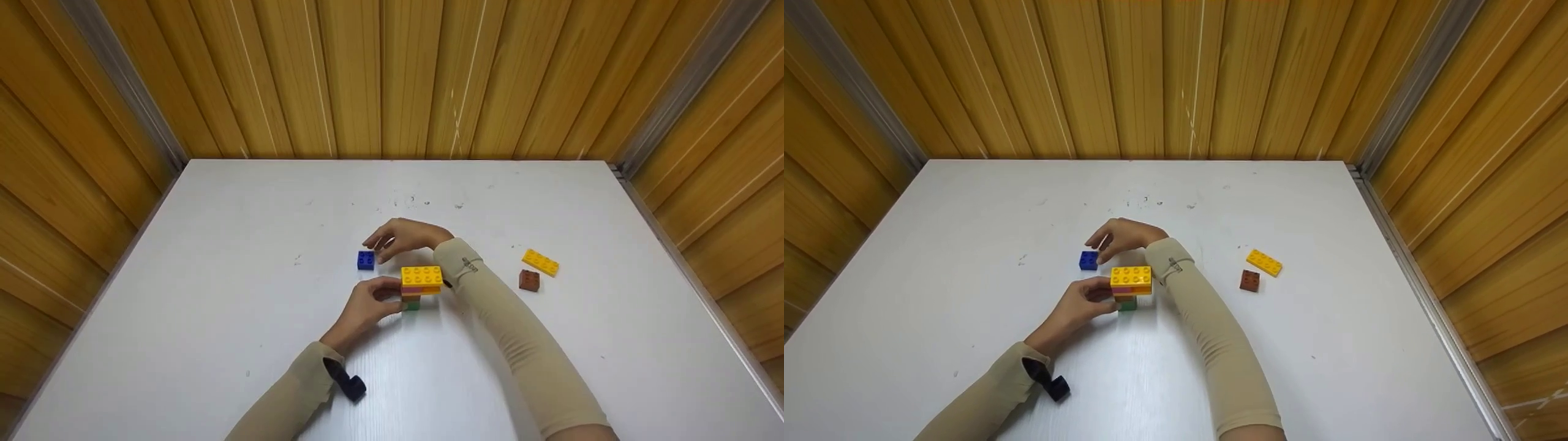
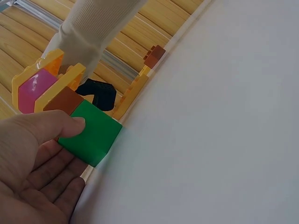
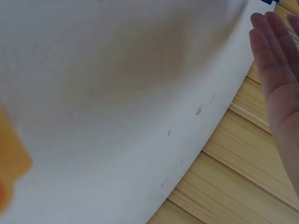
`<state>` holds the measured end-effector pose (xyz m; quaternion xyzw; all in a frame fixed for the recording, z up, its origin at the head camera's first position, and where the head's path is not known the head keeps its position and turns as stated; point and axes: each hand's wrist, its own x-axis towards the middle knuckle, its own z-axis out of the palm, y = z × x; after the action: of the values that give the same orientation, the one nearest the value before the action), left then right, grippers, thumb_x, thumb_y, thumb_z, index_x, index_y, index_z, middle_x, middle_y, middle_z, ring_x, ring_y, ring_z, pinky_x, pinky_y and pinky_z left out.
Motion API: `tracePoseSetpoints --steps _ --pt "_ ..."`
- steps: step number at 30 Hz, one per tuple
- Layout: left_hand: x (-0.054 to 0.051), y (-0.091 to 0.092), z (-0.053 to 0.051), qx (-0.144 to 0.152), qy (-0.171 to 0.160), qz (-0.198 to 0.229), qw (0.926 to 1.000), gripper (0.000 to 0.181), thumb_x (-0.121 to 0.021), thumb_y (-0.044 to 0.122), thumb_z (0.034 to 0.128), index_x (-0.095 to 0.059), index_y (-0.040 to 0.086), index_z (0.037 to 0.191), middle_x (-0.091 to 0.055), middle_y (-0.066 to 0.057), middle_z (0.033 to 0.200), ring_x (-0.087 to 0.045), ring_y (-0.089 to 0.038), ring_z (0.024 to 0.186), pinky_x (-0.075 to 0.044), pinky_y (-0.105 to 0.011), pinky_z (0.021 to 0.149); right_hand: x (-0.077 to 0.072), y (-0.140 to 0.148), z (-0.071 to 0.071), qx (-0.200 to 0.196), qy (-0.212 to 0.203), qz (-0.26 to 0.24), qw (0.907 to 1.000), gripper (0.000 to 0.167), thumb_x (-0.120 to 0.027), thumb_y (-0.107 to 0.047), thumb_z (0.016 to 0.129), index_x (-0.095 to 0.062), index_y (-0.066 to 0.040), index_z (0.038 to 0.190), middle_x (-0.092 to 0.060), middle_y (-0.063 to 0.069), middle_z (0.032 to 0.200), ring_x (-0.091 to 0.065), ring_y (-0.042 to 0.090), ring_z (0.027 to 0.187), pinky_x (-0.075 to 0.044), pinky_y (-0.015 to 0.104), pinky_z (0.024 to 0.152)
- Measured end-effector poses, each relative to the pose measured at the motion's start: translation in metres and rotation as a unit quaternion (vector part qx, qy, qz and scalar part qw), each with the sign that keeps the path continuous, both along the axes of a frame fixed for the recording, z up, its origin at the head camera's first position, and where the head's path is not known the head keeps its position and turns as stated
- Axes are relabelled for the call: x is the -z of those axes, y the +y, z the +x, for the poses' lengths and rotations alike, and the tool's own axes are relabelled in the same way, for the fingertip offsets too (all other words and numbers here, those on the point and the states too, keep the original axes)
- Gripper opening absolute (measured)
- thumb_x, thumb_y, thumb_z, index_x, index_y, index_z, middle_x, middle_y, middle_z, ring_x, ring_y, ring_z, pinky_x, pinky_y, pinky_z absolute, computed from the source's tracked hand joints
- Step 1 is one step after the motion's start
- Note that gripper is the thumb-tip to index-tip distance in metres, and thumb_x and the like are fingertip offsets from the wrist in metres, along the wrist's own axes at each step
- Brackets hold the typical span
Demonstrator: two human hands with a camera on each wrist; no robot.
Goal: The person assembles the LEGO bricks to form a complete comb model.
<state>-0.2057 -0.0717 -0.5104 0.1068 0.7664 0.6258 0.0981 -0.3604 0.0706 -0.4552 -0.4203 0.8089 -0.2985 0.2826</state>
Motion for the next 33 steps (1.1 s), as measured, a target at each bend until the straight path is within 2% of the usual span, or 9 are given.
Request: tracePoseSetpoints --steps 2,3,9,12,17,20,27,33 --pt "0.000 -0.001 -0.001 -0.001 -0.005 -0.002 1.0000 0.040 -0.075 0.008 0.0801 -0.065 0.005 0.119 -0.068 -0.010 0.117 -0.064 -0.023 0.108 -0.049 -0.036 0.101 0.001 -0.002 -0.001 -0.010 -0.004 -0.002 0.9999 0.049 -0.072 -0.016 0.086 -0.058 -0.006 0.132 -0.062 0.010 0.130 -0.062 0.022 0.115 -0.050 0.032 0.099" --pt "0.004 -0.002 -0.003 -0.001 -0.004 -0.002 1.0000 0.041 -0.076 0.009 0.0800 -0.065 0.007 0.119 -0.068 -0.009 0.117 -0.064 -0.021 0.108 -0.049 -0.035 0.100 0.001 -0.003 -0.002 -0.016 -0.009 -0.005 0.9998 0.050 -0.071 -0.015 0.086 -0.056 -0.007 0.134 -0.060 0.010 0.133 -0.062 0.023 0.117 -0.050 0.032 0.100" --pt "0.002 -0.006 0.001 -0.002 -0.006 -0.007 1.0000 0.041 -0.075 0.009 0.0806 -0.064 0.005 0.120 -0.068 -0.010 0.118 -0.063 -0.022 0.109 -0.049 -0.037 0.101 0.007 -0.011 -0.001 -0.042 -0.009 -0.007 0.9991 0.055 -0.070 -0.010 0.087 -0.051 -0.011 0.139 -0.053 0.005 0.142 -0.057 0.024 0.123 -0.047 0.034 0.103" --pt "-0.005 -0.007 0.006 0.001 -0.006 -0.011 0.9999 0.041 -0.073 0.006 0.0812 -0.064 0.003 0.121 -0.067 -0.012 0.119 -0.063 -0.026 0.111 -0.048 -0.040 0.102 0.011 -0.014 0.002 -0.044 0.000 -0.003 0.9990 0.055 -0.071 -0.011 0.086 -0.052 -0.013 0.138 -0.053 0.002 0.142 -0.056 0.022 0.124 -0.046 0.033 0.104" --pt "-0.025 -0.007 0.017 0.008 -0.001 -0.015 0.9998 0.040 -0.070 0.002 0.0818 -0.063 -0.001 0.121 -0.066 -0.015 0.119 -0.062 -0.029 0.112 -0.047 -0.043 0.103 0.015 -0.019 0.005 -0.044 0.034 0.013 0.9984 0.052 -0.072 -0.016 0.085 -0.057 -0.019 0.135 -0.057 -0.001 0.138 -0.058 0.016 0.119 -0.046 0.029 0.104" --pt "-0.028 -0.005 0.018 0.011 -0.003 -0.013 0.9999 0.039 -0.070 0.002 0.0817 -0.063 -0.001 0.120 -0.066 -0.016 0.120 -0.062 -0.029 0.113 -0.047 -0.043 0.103 0.015 -0.018 0.007 -0.036 0.044 0.022 0.9981 0.049 -0.074 -0.020 0.084 -0.060 -0.020 0.131 -0.061 -0.002 0.133 -0.059 0.014 0.112 -0.048 0.028 0.101" --pt "0.000 -0.004 0.004 0.008 0.006 -0.003 0.9999 0.041 -0.073 0.003 0.0809 -0.064 0.002 0.121 -0.067 -0.014 0.119 -0.063 -0.027 0.112 -0.049 -0.040 0.101 0.012 -0.012 0.007 -0.013 0.045 0.018 0.9987 0.045 -0.075 -0.018 0.083 -0.064 -0.016 0.127 -0.063 0.003 0.124 -0.059 0.017 0.110 -0.049 0.030 0.100" --pt "0.005 -0.006 0.001 0.007 0.002 -0.009 0.9999 0.041 -0.076 0.011 0.0809 -0.065 0.008 0.120 -0.068 -0.007 0.118 -0.064 -0.020 0.109 -0.050 -0.035 0.100 0.007 -0.004 0.006 0.009 0.052 0.040 0.9978 0.047 -0.074 -0.014 0.084 -0.062 -0.015 0.129 -0.061 0.006 0.124 -0.058 0.020 0.112 -0.049 0.033 0.101"
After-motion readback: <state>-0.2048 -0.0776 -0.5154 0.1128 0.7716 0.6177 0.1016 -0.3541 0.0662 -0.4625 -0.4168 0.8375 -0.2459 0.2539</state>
